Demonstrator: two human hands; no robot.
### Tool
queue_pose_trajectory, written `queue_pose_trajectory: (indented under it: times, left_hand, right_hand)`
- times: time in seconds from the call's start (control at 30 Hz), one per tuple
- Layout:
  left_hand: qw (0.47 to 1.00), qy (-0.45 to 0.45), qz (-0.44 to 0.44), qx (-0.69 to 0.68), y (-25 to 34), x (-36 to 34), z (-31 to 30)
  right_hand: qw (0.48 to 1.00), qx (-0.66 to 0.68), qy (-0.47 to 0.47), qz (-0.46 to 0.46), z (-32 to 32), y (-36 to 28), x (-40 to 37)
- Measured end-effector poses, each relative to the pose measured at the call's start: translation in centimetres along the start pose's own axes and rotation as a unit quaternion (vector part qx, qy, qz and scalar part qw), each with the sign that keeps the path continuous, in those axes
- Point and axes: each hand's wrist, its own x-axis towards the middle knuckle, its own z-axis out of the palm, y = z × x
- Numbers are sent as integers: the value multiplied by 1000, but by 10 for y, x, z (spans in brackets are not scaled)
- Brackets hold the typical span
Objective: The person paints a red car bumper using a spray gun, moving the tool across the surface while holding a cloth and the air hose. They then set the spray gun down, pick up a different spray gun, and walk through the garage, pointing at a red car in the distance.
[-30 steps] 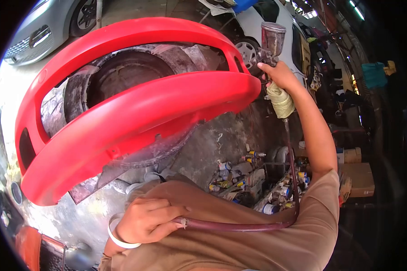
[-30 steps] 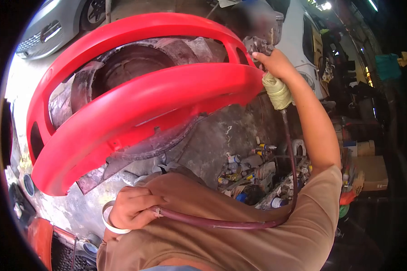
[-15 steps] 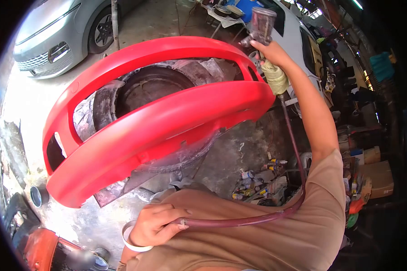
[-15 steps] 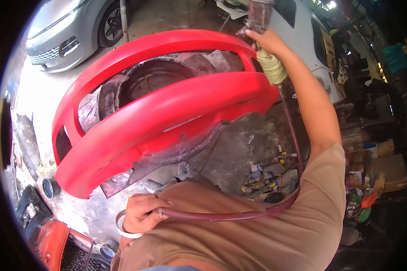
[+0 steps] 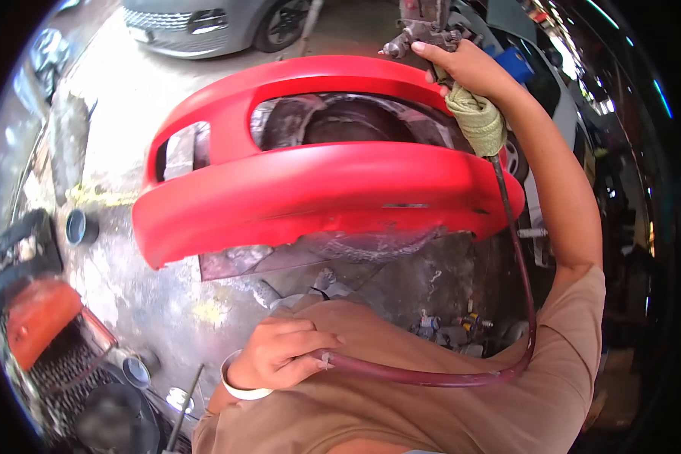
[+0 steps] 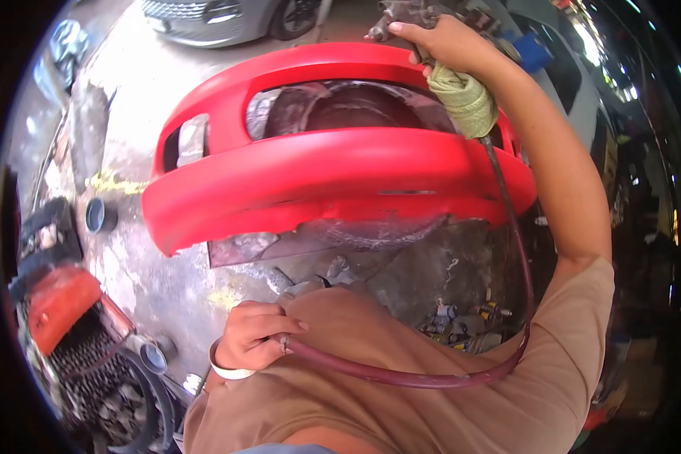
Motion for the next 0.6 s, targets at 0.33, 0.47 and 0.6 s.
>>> queue_pose_trajectory:
  times: [0.33,0.47,0.6]
  left_hand:
    - [996,70,-39,43,29,-64,-30]
    - [996,56,-66,33,38,-66,-19]
    - [998,41,-36,38,30,-54,9]
  right_hand:
    - [971,6,-210,-117,105,-109,-8]
    - [966,80,-212,-124,88,-117,-63]
    - [977,148,-89,-127,70,-85,-117]
